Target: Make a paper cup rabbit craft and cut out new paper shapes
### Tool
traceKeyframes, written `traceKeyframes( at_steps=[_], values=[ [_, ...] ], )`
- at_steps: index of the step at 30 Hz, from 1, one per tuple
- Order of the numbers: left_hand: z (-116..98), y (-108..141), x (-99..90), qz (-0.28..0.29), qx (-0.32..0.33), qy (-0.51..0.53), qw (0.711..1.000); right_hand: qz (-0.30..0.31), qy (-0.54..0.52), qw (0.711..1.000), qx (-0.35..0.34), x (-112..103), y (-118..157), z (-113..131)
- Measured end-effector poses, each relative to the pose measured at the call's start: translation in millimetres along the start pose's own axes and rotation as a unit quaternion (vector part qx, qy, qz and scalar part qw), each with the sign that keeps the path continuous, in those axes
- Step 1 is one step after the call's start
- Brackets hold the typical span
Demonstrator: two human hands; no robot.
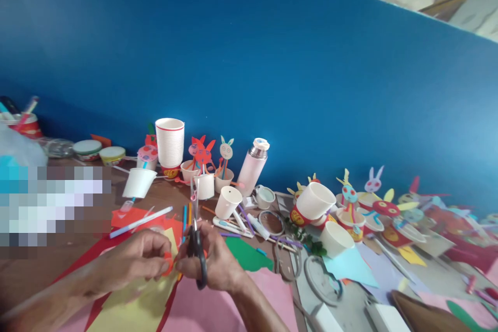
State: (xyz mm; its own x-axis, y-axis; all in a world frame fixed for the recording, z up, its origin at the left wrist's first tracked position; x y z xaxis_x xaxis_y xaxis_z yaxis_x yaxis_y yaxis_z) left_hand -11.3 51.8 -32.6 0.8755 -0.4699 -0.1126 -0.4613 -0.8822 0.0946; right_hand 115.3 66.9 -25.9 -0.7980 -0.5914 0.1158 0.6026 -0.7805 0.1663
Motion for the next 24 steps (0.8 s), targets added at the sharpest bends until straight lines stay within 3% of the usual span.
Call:
traceKeyframes(
  at_steps=[6,12,16,24],
  values=[
    [7,-3,8.0,0.001,0.004,-0.046,0.999,0.001,0.012,1.000,0.022,5,0,-12],
    [-2,0,12.1,0.027,0.027,-0.072,0.997,-0.031,0.060,0.998,0.012,8,0,-13],
    [-2,1,11.5,0.033,0.026,-0.058,0.997,-0.063,0.106,0.992,-0.005,7,0,-12],
    [-3,-2,5.4,-0.002,0.038,0.033,0.999,-0.127,0.073,0.988,-0.043,-3,0,-3]
  ],
)
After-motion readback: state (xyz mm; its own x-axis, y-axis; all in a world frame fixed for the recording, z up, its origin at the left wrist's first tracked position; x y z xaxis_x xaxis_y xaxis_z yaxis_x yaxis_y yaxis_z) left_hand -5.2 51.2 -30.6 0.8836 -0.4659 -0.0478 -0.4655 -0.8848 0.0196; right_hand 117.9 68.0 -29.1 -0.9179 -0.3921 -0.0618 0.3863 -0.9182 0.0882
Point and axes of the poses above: each hand's wrist, its own y-axis away from the middle knuckle, its own x-axis out of the palm, z = x × y, the point moved 6 cm from there along -y, towards the middle knuckle, and after that the axes turned 12 degrees about x, right-handed, at the moved point
